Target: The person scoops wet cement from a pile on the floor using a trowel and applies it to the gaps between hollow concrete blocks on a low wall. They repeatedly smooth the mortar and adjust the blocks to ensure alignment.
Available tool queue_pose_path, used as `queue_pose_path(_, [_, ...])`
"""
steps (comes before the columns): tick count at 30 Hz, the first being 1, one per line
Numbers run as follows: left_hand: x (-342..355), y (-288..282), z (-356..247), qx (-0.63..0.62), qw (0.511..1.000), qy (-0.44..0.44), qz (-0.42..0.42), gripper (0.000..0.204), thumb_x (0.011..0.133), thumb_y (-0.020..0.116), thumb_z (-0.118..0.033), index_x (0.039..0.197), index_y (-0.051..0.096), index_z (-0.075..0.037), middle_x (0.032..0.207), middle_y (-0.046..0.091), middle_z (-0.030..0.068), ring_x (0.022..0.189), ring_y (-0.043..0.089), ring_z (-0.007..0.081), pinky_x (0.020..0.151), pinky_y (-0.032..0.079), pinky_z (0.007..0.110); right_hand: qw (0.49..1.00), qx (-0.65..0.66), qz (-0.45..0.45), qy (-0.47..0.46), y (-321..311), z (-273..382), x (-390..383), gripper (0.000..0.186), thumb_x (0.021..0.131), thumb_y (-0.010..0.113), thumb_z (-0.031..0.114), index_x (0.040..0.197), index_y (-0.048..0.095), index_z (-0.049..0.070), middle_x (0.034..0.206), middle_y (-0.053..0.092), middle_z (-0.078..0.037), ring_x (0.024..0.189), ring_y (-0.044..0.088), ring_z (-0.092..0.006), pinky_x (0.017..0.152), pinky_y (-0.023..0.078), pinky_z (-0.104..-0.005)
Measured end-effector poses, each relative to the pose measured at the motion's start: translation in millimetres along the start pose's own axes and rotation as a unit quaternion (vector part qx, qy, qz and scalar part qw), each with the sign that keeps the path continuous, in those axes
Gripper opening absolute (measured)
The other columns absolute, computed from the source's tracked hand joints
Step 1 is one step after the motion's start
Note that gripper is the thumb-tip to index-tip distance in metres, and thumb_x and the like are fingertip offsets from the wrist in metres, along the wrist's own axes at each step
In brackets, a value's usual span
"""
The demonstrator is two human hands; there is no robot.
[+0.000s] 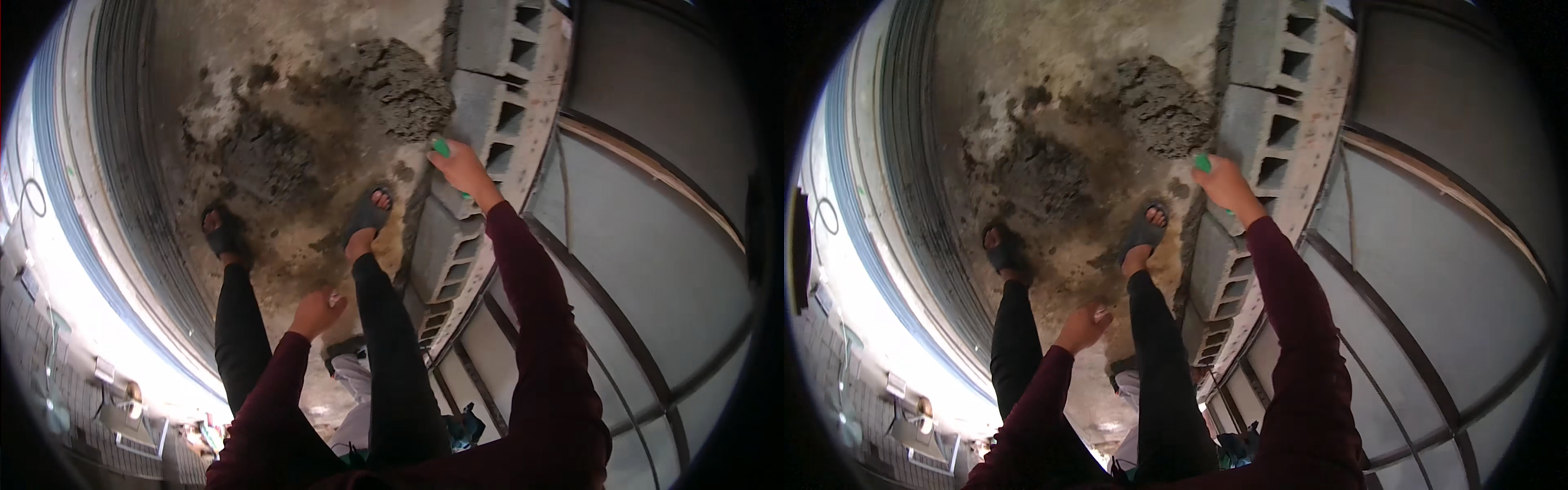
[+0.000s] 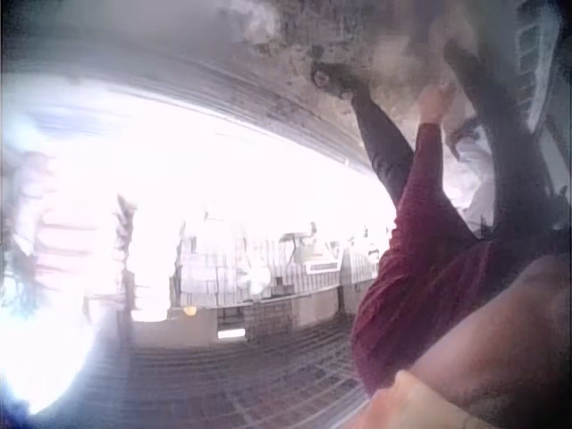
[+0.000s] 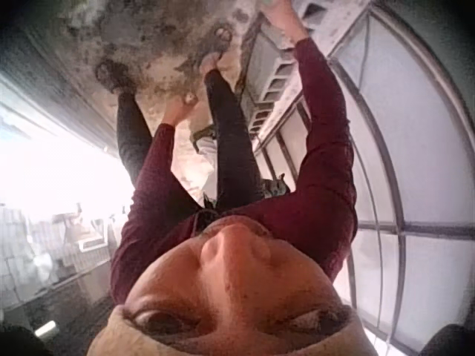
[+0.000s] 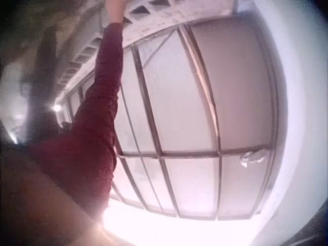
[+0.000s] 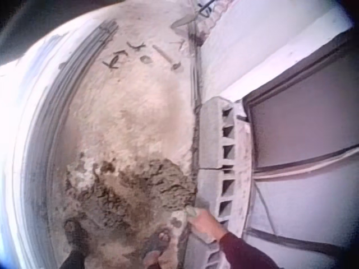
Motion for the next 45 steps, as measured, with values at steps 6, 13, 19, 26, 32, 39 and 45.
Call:
queue_pose_path(6, [7,-1,-7,-0.02,1.0,0.007,-0.01,0.044,0.084,0.059,-0.037,0.109,0.061,-0.001,0.102,0.065,0.0232,0.096,0.062,0.0392,0.082,0.048,0.046,0.984,-0.023,-0.125,0.126,-164,-26,-16,0.041,0.085,0.065,0.038,0.083,0.058,-0.002,0.057,0.053,-0.009,0.054,0.053,-0.0172,0.05,0.042,-0.0341])
queue_pose_path(13, [14,9,-9,0.01,0.999,0.031,-0.016,0.041,0.083,0.06,-0.035,0.107,0.062,-0.002,0.098,0.065,0.022,0.092,0.063,0.0388,0.079,0.049,0.046,0.888,-0.242,-0.378,0.098,-267,-42,28,0.041,0.084,0.057,0.035,0.096,0.062,-0.004,0.086,0.063,-0.031,0.087,0.061,-0.0457,0.074,0.047,-0.0528])
queue_pose_path(19, [8,4,-5,-0.041,0.999,0.01,-0.008,0.04,0.084,0.06,-0.036,0.105,0.062,-0.002,0.095,0.066,0.0217,0.091,0.063,0.038,0.079,0.049,0.045,0.911,-0.174,-0.328,0.178,-118,-132,-72,0.035,0.086,0.055,0.027,0.103,0.057,-0.004,0.092,0.062,-0.03,0.087,0.061,-0.045,0.077,0.048,-0.0513])
queue_pose_path(26, [-9,8,14,-0.05,0.997,0.021,-0.059,0.044,0.086,0.059,-0.04,0.106,0.062,-0.002,0.095,0.066,0.0215,0.09,0.063,0.0394,0.08,0.048,0.046,0.968,-0.035,-0.242,0.061,60,-57,-119,0.033,0.086,0.059,0.022,0.106,0.056,-0.004,0.09,0.063,-0.027,0.087,0.061,-0.0438,0.074,0.046,-0.0482])
queue_pose_path(32, [-21,25,35,-0.082,0.996,0.021,-0.034,0.037,0.085,0.06,-0.037,0.098,0.062,-0.002,0.092,0.065,0.0203,0.087,0.062,0.0387,0.075,0.048,0.045,0.954,-0.229,-0.059,-0.185,157,53,79,0.03,0.087,0.059,0.023,0.1,0.056,-0.004,0.082,0.063,-0.023,0.074,0.061,-0.0403,0.066,0.049,-0.0479])
queue_pose_path(39, [-31,32,54,-0.094,0.994,0.035,-0.042,0.034,0.084,0.061,-0.034,0.092,0.061,-0.001,0.087,0.063,0.0194,0.084,0.061,0.0384,0.073,0.047,0.045,0.972,-0.143,-0.087,-0.164,274,47,74,0.025,0.084,0.062,0.019,0.096,0.055,-0.001,0.082,0.062,-0.023,0.077,0.06,-0.0426,0.066,0.048,-0.0498])
queue_pose_path(45, [-67,87,56,0.108,0.986,0.054,0.113,0.042,0.081,0.059,-0.043,0.1,0.065,-0.006,0.098,0.064,0.0148,0.092,0.062,0.0343,0.078,0.048,0.048,0.982,0.071,-0.159,0.077,425,-134,-149,0.035,0.092,0.056,0.028,0.109,0.053,-0.002,0.082,0.059,-0.018,0.072,0.059,-0.0299,0.062,0.043,-0.0448])
Point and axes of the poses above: each hand's wrist, its own x-axis towards the middle knuckle, its own y-axis out of the palm, z = x × y, the point moved 10 cm from there along x, towards the middle knuckle
